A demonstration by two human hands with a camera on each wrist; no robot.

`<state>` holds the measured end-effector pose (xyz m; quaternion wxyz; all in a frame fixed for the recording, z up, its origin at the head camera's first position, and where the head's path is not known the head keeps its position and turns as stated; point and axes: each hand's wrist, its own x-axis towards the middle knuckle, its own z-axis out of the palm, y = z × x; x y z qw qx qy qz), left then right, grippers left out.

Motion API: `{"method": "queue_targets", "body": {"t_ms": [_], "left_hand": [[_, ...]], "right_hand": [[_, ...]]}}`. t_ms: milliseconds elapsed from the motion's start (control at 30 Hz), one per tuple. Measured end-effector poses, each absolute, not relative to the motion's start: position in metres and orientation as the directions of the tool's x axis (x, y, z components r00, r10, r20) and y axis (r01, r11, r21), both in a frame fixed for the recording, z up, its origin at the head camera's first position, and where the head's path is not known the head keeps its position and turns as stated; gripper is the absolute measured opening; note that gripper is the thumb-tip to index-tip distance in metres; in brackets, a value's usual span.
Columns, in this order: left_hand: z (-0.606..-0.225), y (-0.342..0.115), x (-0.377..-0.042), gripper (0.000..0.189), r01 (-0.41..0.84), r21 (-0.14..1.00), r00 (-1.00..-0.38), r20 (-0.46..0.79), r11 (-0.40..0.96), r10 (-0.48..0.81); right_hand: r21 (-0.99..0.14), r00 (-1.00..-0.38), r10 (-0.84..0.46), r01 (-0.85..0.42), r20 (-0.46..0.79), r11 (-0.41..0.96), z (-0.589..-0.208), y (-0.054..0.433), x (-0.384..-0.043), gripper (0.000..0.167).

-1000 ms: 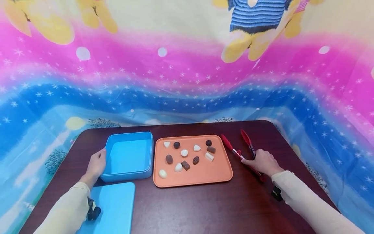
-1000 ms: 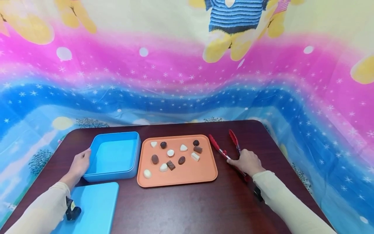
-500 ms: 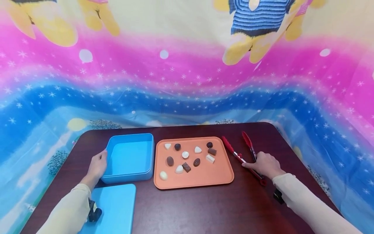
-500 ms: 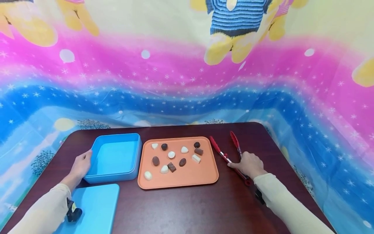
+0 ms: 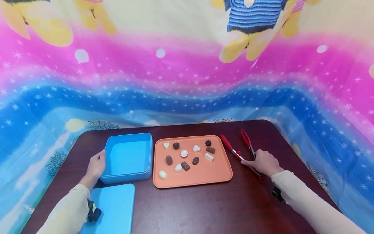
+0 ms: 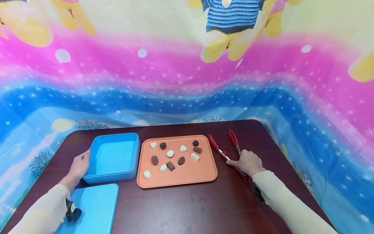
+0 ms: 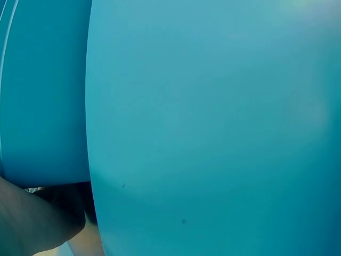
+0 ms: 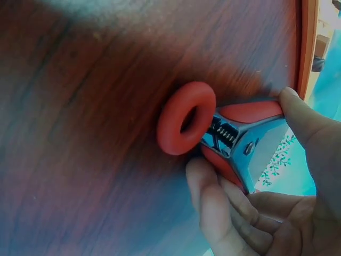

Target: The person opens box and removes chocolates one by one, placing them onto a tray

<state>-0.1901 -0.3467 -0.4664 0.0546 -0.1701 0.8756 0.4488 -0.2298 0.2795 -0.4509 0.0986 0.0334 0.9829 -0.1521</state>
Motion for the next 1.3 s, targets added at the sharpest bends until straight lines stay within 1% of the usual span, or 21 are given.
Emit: {"method": "queue_targets", "body": {"t_ms": [233, 500, 733, 833, 900, 1067, 1200, 1267, 1300], "left_hand": [[-0.464, -0.347, -0.189, 0.068, -0.344, 0.765, -0.938, -0.257, 0.544, -0.233], [-0.459, -0.357, -0.180, 0.068, -0.368, 0.777, -0.930, -0.311, 0.510, -0.197], [-0.452, -0.357, -0.184, 0.069, -0.386, 0.775, -0.921, -0.357, 0.499, -0.157], [-0.449, -0.359, -0.186, 0.068, -0.401, 0.771, -0.915, -0.368, 0.495, -0.168], [-0.446, -0.359, -0.188, 0.067, -0.408, 0.770, -0.912, -0.367, 0.490, -0.183], [-0.438, -0.357, -0.191, 0.064, -0.387, 0.786, -0.922, -0.325, 0.482, -0.211], [-0.429, -0.352, -0.191, 0.062, -0.332, 0.812, -0.941, -0.246, 0.481, -0.233], [-0.424, -0.349, -0.192, 0.061, -0.296, 0.820, -0.949, -0.192, 0.490, -0.250], [-0.421, -0.346, -0.192, 0.060, -0.281, 0.827, -0.950, -0.169, 0.487, -0.261]], "right_hand": [[-0.290, -0.976, 0.032, 0.095, -0.214, 0.952, -0.451, 0.279, -0.228, 0.058], [-0.315, -0.973, -0.009, 0.066, -0.230, 0.947, -0.460, 0.277, -0.225, 0.059], [-0.348, -0.967, -0.005, 0.086, -0.254, 0.933, -0.457, 0.284, -0.223, 0.066], [-0.367, -0.965, -0.015, 0.085, -0.261, 0.926, -0.456, 0.286, -0.223, 0.064], [-0.380, -0.963, -0.013, 0.094, -0.271, 0.920, -0.455, 0.287, -0.223, 0.059], [-0.388, -0.960, 0.006, 0.118, -0.279, 0.914, -0.450, 0.289, -0.223, 0.055], [-0.386, -0.975, -0.010, 0.078, -0.220, 0.919, -0.440, 0.288, -0.224, 0.070], [-0.386, -0.986, -0.019, 0.048, -0.168, 0.921, -0.434, 0.286, -0.225, 0.076], [-0.386, -0.991, -0.025, 0.029, -0.134, 0.922, -0.431, 0.284, -0.225, 0.077]]}}
